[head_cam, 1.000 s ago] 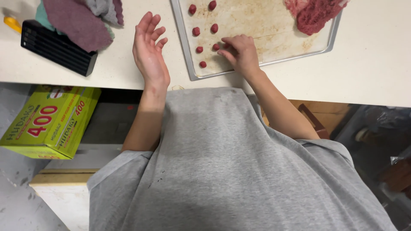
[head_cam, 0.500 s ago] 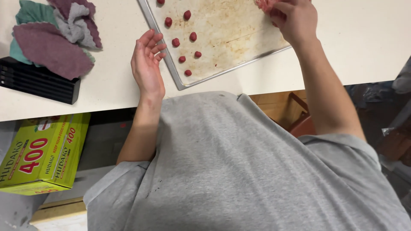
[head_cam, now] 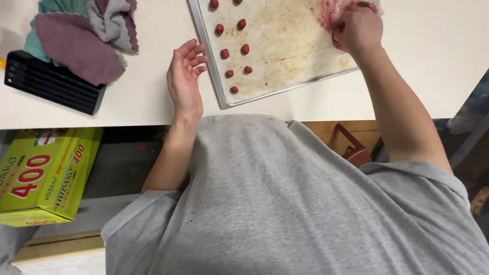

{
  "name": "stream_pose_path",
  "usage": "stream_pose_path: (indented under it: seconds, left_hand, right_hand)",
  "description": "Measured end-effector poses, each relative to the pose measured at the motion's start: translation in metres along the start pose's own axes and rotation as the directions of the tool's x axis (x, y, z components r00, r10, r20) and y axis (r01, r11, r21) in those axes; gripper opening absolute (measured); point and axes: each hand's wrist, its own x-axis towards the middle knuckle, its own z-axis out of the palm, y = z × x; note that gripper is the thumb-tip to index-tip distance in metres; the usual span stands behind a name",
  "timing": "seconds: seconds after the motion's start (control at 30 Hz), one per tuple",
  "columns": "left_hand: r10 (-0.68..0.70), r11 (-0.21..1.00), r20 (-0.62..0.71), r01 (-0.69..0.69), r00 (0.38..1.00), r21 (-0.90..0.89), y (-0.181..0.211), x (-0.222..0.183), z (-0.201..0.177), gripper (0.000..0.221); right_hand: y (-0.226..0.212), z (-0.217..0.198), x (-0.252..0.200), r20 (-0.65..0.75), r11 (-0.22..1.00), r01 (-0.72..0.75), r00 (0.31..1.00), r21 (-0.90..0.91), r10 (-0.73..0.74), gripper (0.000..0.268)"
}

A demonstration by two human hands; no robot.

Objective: Rolling small pieces of red dough or paste into uniform balls and placing them on a tray.

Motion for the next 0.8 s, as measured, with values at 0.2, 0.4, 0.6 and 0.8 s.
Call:
stream_pose_path:
  seconds: [0.2,0.4,0.6,0.8]
  left_hand:
    - [-0.045,0.998,0.03,0.046,0.999,-0.04,-0.005,0.001,0.002,0.055]
    - [-0.196,0.952,0.383,0.269,0.903,-0.148,-0.023,-0.016,0.095,0.064]
    - [-0.206,0.825,0.593,0.464,0.778,-0.323,-0.028,-0.049,0.15,0.073]
    - [-0.287,0.769,0.468,0.492,0.836,-0.407,-0.01,-0.058,0.146,0.067]
  right_hand:
    - [-0.012,-0.023,-0.021,0.01,0.669,-0.252,0.939,0.699,0.344,0.011]
    - [-0.178,-0.093,-0.087,0.125,-0.286,-0.054,0.964,0.957,0.236,0.022]
    - [-0.244,-0.077,-0.129,-0.046,-0.126,0.098,0.932,0.987,0.36,0.017]
    - [-0.262,-0.105,-0.148,-0.371,0.412,0.266,0.908,0.871,0.198,0.02]
